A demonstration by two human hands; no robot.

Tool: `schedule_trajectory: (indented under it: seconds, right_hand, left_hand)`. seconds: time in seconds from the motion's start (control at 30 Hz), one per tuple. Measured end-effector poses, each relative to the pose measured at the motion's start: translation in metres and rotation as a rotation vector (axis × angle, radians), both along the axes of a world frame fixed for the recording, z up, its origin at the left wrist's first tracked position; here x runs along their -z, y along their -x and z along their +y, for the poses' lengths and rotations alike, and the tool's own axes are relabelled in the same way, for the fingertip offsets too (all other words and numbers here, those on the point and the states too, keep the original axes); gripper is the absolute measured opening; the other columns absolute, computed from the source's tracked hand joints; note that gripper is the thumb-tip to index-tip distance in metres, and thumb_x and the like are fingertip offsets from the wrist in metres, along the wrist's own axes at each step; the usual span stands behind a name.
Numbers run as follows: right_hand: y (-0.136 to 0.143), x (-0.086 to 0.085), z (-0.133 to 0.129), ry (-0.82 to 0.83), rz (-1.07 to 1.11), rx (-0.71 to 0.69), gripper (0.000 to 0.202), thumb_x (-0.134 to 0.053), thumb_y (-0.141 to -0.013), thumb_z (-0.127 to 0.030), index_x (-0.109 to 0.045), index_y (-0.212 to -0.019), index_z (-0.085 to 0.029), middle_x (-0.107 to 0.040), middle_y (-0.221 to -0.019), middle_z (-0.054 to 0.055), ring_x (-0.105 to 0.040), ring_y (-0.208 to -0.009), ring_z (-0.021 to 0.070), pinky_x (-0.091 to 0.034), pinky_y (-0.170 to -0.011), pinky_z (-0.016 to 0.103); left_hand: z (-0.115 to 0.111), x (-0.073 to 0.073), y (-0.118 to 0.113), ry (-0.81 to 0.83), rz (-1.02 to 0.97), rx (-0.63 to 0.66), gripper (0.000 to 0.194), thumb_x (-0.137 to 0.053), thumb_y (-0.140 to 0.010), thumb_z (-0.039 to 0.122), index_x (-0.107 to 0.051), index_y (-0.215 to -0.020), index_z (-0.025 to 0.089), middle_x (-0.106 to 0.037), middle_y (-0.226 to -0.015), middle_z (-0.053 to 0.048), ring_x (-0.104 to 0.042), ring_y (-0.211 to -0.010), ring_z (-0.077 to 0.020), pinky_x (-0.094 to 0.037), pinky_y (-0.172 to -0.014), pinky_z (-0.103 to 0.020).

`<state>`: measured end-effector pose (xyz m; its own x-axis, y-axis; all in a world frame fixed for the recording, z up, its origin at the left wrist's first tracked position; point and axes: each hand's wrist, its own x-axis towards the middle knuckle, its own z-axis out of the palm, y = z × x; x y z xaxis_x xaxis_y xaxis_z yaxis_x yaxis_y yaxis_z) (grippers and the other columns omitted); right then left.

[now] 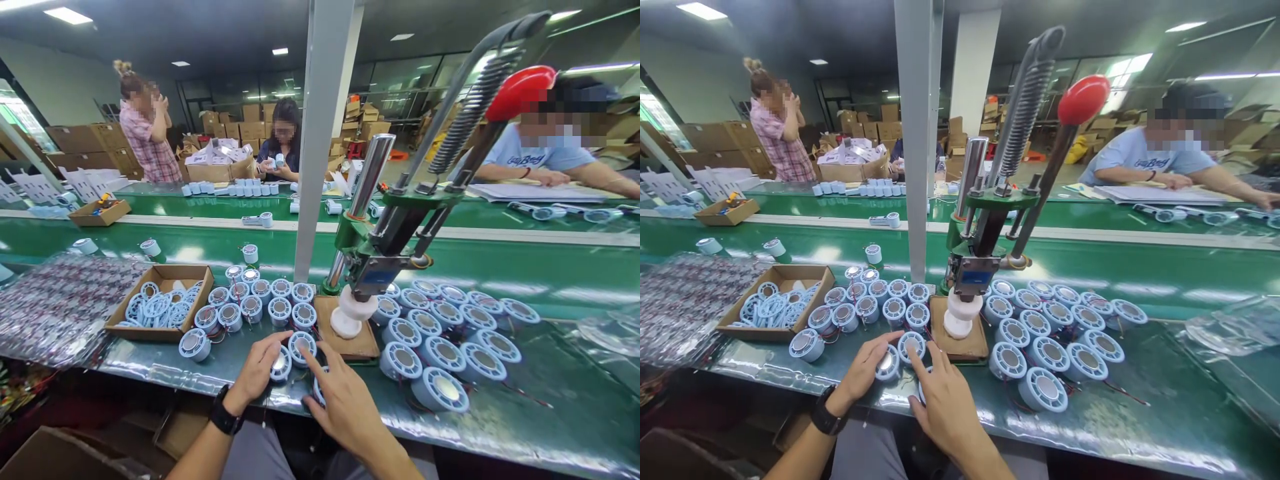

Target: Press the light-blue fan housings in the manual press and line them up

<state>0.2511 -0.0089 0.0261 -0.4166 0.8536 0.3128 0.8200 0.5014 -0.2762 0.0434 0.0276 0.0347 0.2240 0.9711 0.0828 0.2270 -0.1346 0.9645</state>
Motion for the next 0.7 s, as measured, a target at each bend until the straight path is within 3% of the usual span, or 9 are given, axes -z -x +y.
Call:
schedule_trajectory:
  seconds: [0.13,0.27,0.33,0.43,0.53,0.57,0.63,0.67,0.7]
  right_hand:
    - [0.02,-0.013,0.014,0.188,-0.088,-0.008,0.091,-0.081,-0.068,-0.04,-0.039,-0.149,-0.034,-0.03,-0.152,0.019,-0.051,-0.127,0.0406,-0.052,-0.097,0.05]
    - [0.034,-0.01,0.018,0.204,-0.091,0.008,0.081,-0.078,-0.071,-0.038,-0.047,-0.145,-0.03,-0.027,-0.153,0.022,-0.053,-0.125,0.0415,-0.054,-0.092,0.049]
    - [0.038,-0.007,0.019,0.182,-0.092,-0.003,0.075,-0.075,-0.072,-0.032,-0.05,-0.143,-0.03,-0.027,-0.153,0.022,-0.056,-0.122,0.0399,-0.055,-0.089,0.047]
    - [0.038,-0.003,0.019,0.163,-0.094,-0.017,0.068,-0.074,-0.074,-0.031,-0.054,-0.138,-0.032,-0.029,-0.153,0.021,-0.059,-0.119,0.0377,-0.057,-0.085,0.044]
    - [0.034,-0.006,0.018,0.195,-0.094,-0.006,0.063,-0.077,-0.073,-0.035,-0.059,-0.133,-0.032,-0.028,-0.153,0.019,-0.057,-0.123,0.0377,-0.056,-0.088,0.044]
    - [0.032,-0.009,0.016,0.222,-0.092,-0.002,0.064,-0.079,-0.071,-0.035,-0.06,-0.132,-0.032,-0.027,-0.154,0.019,-0.055,-0.125,0.0379,-0.055,-0.091,0.045]
    - [0.027,-0.017,0.011,0.285,-0.067,-0.006,0.065,-0.081,-0.069,-0.035,-0.06,-0.131,-0.031,-0.025,-0.155,0.018,-0.051,-0.129,0.0378,-0.052,-0.097,0.045]
    - [0.024,-0.02,0.009,0.31,-0.037,-0.015,0.067,-0.082,-0.068,-0.036,-0.06,-0.13,-0.031,-0.023,-0.155,0.018,-0.05,-0.13,0.0374,-0.05,-0.099,0.045]
    - [0.022,-0.024,0.008,0.325,0.004,-0.024,0.068,-0.083,-0.066,-0.038,-0.06,-0.13,-0.03,-0.022,-0.156,0.017,-0.049,-0.131,0.0366,-0.049,-0.1,0.044]
  left_hand:
    - [-0.012,0.007,-0.011,0.048,-0.007,-0.167,0.051,-0.04,-0.096,0.049,-0.065,-0.125,0.015,-0.062,-0.134,-0.011,-0.054,-0.128,-0.0271,-0.035,-0.117,-0.046]
    - [-0.031,0.012,-0.024,0.055,0.015,-0.262,0.053,-0.041,-0.096,0.047,-0.054,-0.137,0.017,-0.051,-0.146,-0.011,-0.043,-0.139,-0.0258,-0.031,-0.12,-0.042]
    - [-0.039,0.014,-0.03,0.072,0.038,-0.275,0.057,-0.039,-0.097,0.047,-0.044,-0.145,0.017,-0.045,-0.15,-0.012,-0.039,-0.141,-0.025,-0.03,-0.12,-0.042]
    - [-0.042,0.005,-0.023,0.02,0.098,-0.225,0.059,-0.037,-0.099,0.048,-0.036,-0.149,0.017,-0.049,-0.146,-0.013,-0.045,-0.136,-0.0238,-0.035,-0.117,-0.042]
    - [-0.031,-0.024,0.018,-0.203,0.281,-0.248,0.05,-0.038,-0.098,0.047,-0.052,-0.137,0.018,-0.057,-0.137,-0.012,-0.051,-0.129,-0.0237,-0.039,-0.113,-0.041]
    - [-0.024,-0.038,0.041,-0.282,0.386,-0.31,0.048,-0.038,-0.096,0.048,-0.057,-0.129,0.018,-0.059,-0.135,-0.012,-0.051,-0.128,-0.0245,-0.039,-0.112,-0.042]
    - [-0.007,-0.065,0.096,-0.379,0.646,-0.557,0.05,-0.035,-0.093,0.053,-0.062,-0.116,0.017,-0.065,-0.122,-0.011,-0.057,-0.119,-0.0255,-0.043,-0.108,-0.043]
    - [0.004,-0.075,0.126,-0.378,0.809,-0.648,0.056,-0.031,-0.091,0.059,-0.062,-0.112,0.017,-0.066,-0.118,-0.01,-0.058,-0.118,-0.0267,-0.043,-0.107,-0.045]
    - [0.018,-0.082,0.156,-0.367,0.842,-0.675,0.062,-0.031,-0.087,0.064,-0.062,-0.107,0.014,-0.066,-0.113,-0.013,-0.057,-0.117,-0.0318,-0.04,-0.108,-0.052]
